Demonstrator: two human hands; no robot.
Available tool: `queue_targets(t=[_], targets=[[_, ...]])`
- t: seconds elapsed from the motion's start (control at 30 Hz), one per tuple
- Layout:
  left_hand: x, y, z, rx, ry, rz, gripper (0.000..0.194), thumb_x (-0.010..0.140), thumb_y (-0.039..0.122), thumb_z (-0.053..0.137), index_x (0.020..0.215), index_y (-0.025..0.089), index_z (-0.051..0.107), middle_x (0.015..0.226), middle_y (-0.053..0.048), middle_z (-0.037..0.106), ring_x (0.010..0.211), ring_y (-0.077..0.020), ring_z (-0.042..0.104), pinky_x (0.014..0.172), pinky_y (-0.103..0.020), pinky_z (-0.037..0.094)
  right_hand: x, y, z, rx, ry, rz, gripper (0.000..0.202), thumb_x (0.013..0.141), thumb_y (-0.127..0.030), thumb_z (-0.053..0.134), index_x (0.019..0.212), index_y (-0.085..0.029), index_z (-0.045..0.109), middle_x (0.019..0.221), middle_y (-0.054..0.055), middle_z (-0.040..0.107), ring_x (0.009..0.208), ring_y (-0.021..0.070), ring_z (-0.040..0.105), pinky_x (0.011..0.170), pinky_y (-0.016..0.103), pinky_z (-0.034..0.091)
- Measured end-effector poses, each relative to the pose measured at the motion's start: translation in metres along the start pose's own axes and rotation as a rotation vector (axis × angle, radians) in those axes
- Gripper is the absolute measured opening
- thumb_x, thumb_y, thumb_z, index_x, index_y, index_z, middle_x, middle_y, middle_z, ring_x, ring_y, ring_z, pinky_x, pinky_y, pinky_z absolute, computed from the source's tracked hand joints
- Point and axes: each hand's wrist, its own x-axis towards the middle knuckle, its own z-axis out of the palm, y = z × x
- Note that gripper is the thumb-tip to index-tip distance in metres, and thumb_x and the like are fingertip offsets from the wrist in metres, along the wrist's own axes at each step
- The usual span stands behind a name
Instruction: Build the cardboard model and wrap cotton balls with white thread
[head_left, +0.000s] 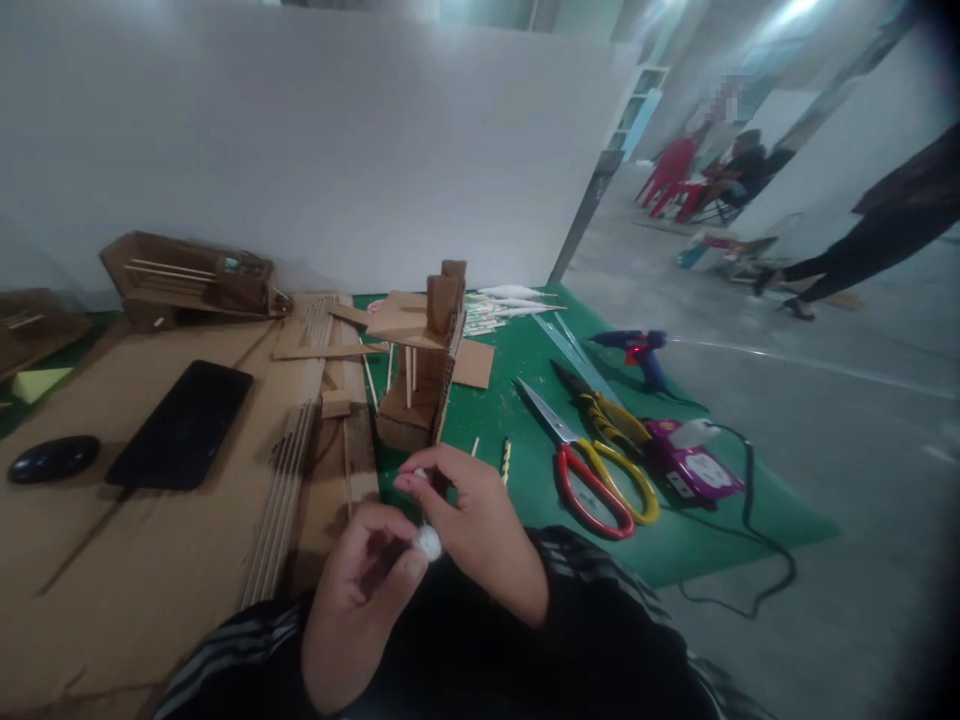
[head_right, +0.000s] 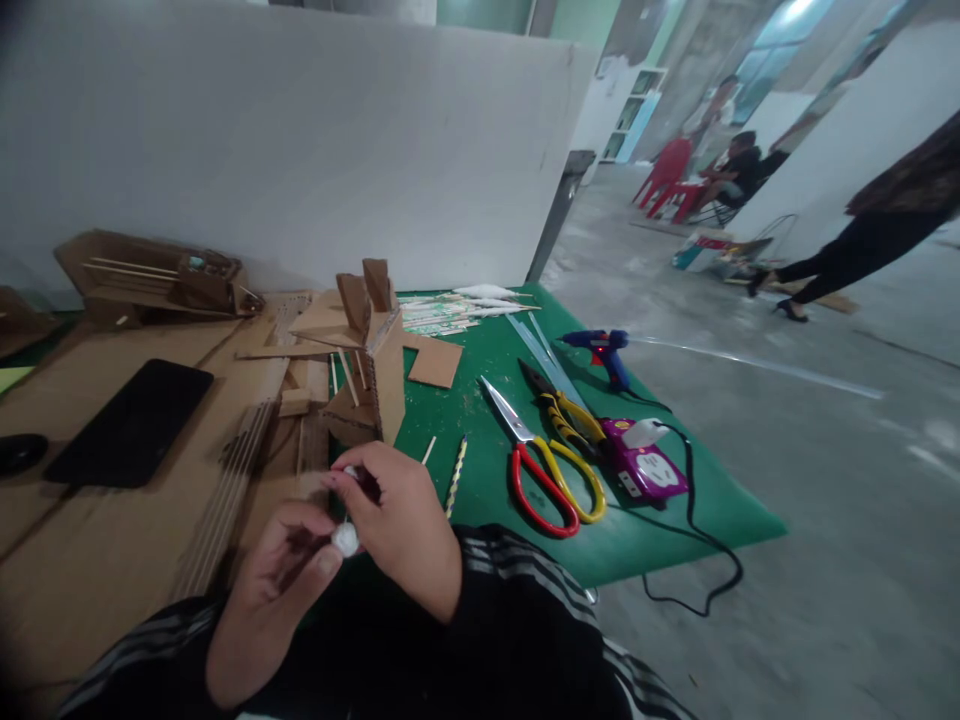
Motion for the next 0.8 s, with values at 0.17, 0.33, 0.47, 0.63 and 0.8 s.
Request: queue_targets(t=[0.17,0.33,0.47,0.63,0.8], targets=[[0.006,-0.002,-0.005,0.182,-0.009,-0.049,0.017,0.084,0.035,0.067,0.09,0.021,0.075,0.079,-0.002,0.076,0.075,-0.0158,0.069,0.073,-0.022,0.055,-0.001,0.001,0.0,-0.021,0.027,0.047,0.005,0.088,-0.017,0.064,0.086,-0.018,0.069,0.079,0.0,0.07,0.071,0.0122,0.062,0.065,0.02,0.044],[0.008,0.0,-0.003,0.218,0.035,-0.104,0.03,0.082,0.039,0.067,0.1,0.017,0.078,0.082,-0.006,0.079,0.079,-0.0199,0.073,0.079,-0.028,0.057,-0.004,0.003,0.0,-0.075,0.09,0.063,0.006,0.089,-0.021,0.063,0.089,-0.019,0.068,0.081,0.001,0.07,0.071,0.0142,0.062,0.066,0.023,0.046],[0.007,0.002,0.001,0.101,0.023,-0.138,0.032,0.077,0.035,0.074,0.103,0.016,0.075,0.091,-0.008,0.079,0.086,-0.022,0.074,0.08,-0.029,0.057,-0.006,0.002,0.001,-0.119,0.102,0.028,0.007,0.091,-0.022,0.06,0.091,-0.019,0.066,0.085,0.004,0.07,0.075,0.0168,0.062,0.069,0.026,0.046],[0.004,0.004,0.003,0.145,0.043,-0.062,0.016,0.08,0.026,0.072,0.093,0.018,0.068,0.085,-0.004,0.076,0.079,-0.0175,0.072,0.072,-0.023,0.055,-0.008,0.001,0.004,-0.11,0.108,0.035,0.007,0.091,-0.023,0.06,0.09,-0.019,0.065,0.082,0.003,0.069,0.075,0.0169,0.061,0.069,0.027,0.046],[-0.004,0.006,0.007,0.032,0.084,0.024,0.015,0.082,0.032,0.07,0.088,0.02,0.062,0.08,-0.002,0.073,0.076,-0.0156,0.069,0.07,-0.021,0.052,-0.009,0.001,0.005,0.104,0.013,0.112,0.01,0.092,-0.024,0.057,0.086,-0.019,0.064,0.077,-0.001,0.065,0.069,0.0126,0.059,0.064,0.022,0.044]])
